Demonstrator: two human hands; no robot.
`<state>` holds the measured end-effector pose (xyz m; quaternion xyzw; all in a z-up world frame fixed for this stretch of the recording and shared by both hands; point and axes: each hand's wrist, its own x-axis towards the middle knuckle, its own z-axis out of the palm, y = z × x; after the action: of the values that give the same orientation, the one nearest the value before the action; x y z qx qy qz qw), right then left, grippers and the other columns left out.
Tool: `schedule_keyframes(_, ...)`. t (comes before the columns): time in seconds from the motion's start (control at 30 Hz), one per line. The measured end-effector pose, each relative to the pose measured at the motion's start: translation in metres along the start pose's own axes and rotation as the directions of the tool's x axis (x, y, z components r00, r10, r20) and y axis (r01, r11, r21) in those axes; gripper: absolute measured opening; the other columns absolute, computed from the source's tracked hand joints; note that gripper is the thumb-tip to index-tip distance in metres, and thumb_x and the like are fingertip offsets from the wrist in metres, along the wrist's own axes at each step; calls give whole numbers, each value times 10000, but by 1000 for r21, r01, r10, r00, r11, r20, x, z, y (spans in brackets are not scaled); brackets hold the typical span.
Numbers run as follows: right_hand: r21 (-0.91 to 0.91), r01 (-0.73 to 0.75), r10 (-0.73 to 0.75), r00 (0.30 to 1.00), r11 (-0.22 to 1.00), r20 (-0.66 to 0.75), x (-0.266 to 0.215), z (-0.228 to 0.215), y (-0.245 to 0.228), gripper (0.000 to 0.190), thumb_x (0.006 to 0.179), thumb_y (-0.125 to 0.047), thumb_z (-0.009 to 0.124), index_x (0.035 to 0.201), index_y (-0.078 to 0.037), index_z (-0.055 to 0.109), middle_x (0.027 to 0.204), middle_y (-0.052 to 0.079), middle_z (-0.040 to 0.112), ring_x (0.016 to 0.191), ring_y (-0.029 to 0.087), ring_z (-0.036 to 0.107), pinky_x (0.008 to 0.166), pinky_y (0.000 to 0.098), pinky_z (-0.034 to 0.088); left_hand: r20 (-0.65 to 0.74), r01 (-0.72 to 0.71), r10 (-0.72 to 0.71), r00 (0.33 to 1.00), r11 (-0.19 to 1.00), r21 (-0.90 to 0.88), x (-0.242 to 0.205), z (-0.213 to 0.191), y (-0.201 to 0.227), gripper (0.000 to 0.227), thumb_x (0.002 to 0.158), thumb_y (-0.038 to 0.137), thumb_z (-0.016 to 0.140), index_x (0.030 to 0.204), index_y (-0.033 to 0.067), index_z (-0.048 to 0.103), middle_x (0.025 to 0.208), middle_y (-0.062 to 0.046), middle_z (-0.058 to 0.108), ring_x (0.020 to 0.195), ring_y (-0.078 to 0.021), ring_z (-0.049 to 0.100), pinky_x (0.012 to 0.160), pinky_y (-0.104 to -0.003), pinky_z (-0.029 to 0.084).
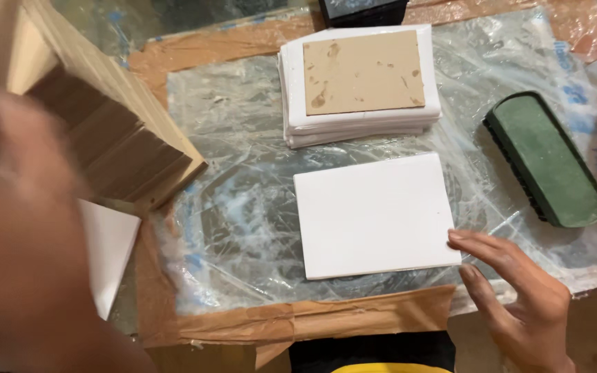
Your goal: The person repeatedly places a brown cardboard sheet onto a white book cover, presses it down, and smooths the surface with a green rectangular tool. They then flip the book over and repeat the process on the other side. This cycle is performed multiple times on a stack of books.
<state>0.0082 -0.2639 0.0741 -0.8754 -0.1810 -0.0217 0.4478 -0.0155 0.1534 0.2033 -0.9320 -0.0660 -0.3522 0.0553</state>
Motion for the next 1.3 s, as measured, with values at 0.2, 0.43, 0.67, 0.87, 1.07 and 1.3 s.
schedule_keyframes(0.2, 603, -589, 534, 791, 538, 297, 2, 12, 53, 518, 1066, -227, 531, 1557, -67, 573, 977, 230, 787, 813, 282, 746, 675, 385, 608, 109, -251, 373, 921, 785, -566, -112, 73, 137, 342, 1026, -4, 619, 1367, -23, 644, 1439, -166, 616, 1387, -308, 591, 1129, -433, 504)
schedule_keyframes(0.43, -278, -600, 631, 775, 750, 30, 4, 34, 32, 480, 936, -219, 723, 1413, -209, 673, 944, 84, 770, 789, 154, 753, 718, 317, 607, 327, -53, 375, 867, 723, -689, -168, 104, 145, 434, 930, -14, 616, 1361, -54, 642, 1421, -177, 639, 1379, -307, 573, 1115, -424, 532)
schedule_keyframes(0.67, -394, -527, 577, 817, 753, 10, 20, 38, 21, 597, 852, -190, 752, 1434, -247, 633, 985, 40, 773, 819, 137, 769, 743, 325, 616, 411, 49, 356, 839, 704, -708, -189, 109, 155, 417, 999, 30, 578, 1414, 4, 610, 1476, -153, 602, 1433, -294, 522, 1122, -430, 448)
schedule_keyframes(0.87, -409, -451, 505, 862, 793, 29, 16, 41, 19, 444, 898, -219, 751, 1337, -225, 691, 900, 20, 734, 779, 121, 749, 729, 313, 609, 469, 40, 365, 804, 754, -656, -196, 107, 158, 483, 981, 47, 548, 1463, 22, 555, 1520, -148, 558, 1436, -287, 503, 1173, -485, 423)
schedule_keyframes(1.07, -530, -390, 487, 872, 753, 50, 17, 42, 20, 446, 902, -261, 750, 1345, -271, 696, 932, 9, 718, 744, 148, 712, 705, 351, 586, 489, 79, 370, 790, 728, -681, -189, 103, 156, 533, 922, -15, 569, 1455, -23, 549, 1531, -188, 542, 1445, -322, 498, 1183, -492, 409)
schedule_keyframes(1.3, -788, -206, 457, 883, 580, 105, 31, 39, 6, 471, 905, -366, 741, 1374, -361, 696, 1022, 50, 672, 869, 204, 673, 745, 357, 573, 466, 115, 272, 842, 753, -647, -163, 103, 153, 486, 938, 70, 671, 1416, 37, 596, 1347, -142, 643, 1211, -325, 629, 1018, -458, 492)
